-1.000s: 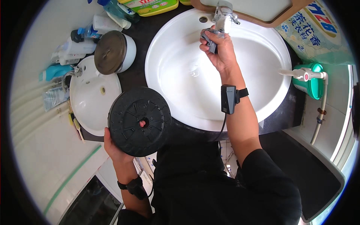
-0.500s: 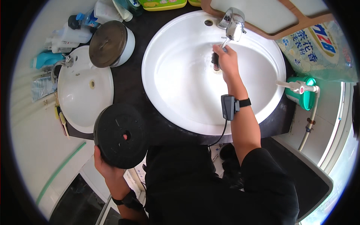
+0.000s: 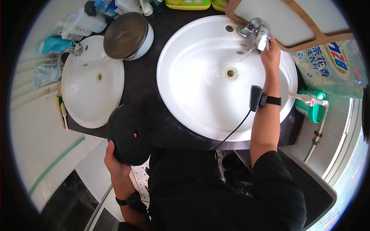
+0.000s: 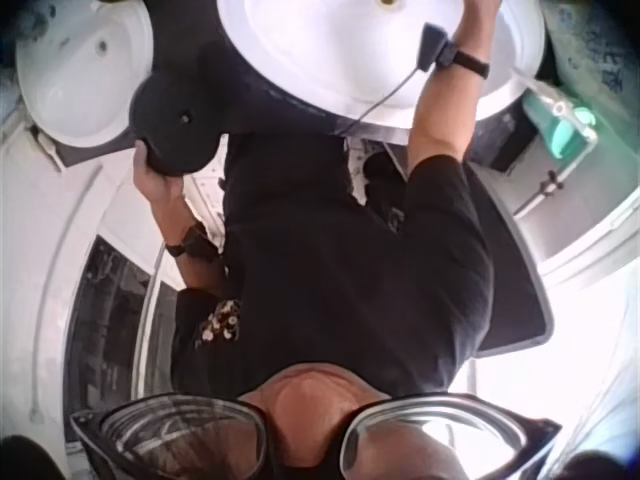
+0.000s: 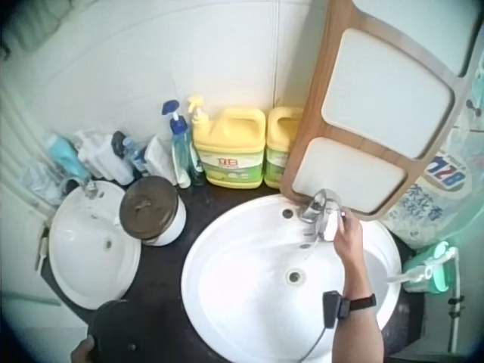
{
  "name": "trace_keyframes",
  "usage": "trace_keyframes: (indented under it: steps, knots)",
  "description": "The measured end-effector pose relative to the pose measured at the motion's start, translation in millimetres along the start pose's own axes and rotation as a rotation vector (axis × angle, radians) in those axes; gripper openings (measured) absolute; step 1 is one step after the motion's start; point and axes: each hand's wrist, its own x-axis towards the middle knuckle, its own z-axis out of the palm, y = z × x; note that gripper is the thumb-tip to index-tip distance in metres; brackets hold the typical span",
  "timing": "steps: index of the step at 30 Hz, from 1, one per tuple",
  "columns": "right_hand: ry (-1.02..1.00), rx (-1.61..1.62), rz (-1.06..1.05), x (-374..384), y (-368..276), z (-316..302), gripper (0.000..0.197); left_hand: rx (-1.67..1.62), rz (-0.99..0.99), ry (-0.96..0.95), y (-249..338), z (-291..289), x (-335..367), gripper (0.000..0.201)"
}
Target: Cleaning and drying a black circular plastic object and a grey cloth in a bathroom sink.
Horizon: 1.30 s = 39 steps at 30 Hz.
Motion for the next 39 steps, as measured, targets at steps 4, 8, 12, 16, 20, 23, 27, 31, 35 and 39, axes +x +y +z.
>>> trace_keyframes:
  steps: [4, 8, 12, 16, 20, 23, 27, 31, 35, 39]
  knots:
    - [-0.123, 0.003, 0.125, 20, 2, -8, 0.032, -0.04, -0.024, -0.009, -8, 5, 5, 0.054]
    - [0.279, 0.058, -0.038, -11, 6, 1, 0.027, -0.028, -0.04, -0.088, -8, 11, 7, 0.051]
    - [-0.068, -0.036, 0.304, -87, -6, 5, 0.029, -0.12, -0.061, -0.039, -6, 3, 13, 0.05]
    - [-0.28, -0.058, 0.445, -135, 32, 22, 0.03, -0.167, -0.088, -0.08, -8, 8, 25, 0.053]
    - [-0.367, -0.017, 0.563, -144, 33, 30, 0.041, -0.12, -0.102, -0.059, -7, 10, 28, 0.056]
    - [-0.498, 0.039, 0.671, -143, 16, 40, 0.044, -0.101, -0.096, -0.096, -6, 8, 30, 0.055]
    - [-0.65, 0.38, 0.716, -145, -17, 48, 0.023, -0.043, -0.149, -0.001, 1, 14, 36, 0.054]
    - [-0.68, 0.585, 0.632, -142, -59, 48, 0.033, -0.005, -0.17, 0.003, 2, 11, 38, 0.051]
    - [-0.688, 0.54, 0.591, -144, -76, 65, 0.036, -0.062, -0.188, 0.002, 2, 12, 35, 0.048]
    - [-0.613, 0.385, 0.526, -147, -90, 75, 0.034, -0.083, -0.172, -0.064, -3, 2, 33, 0.049]
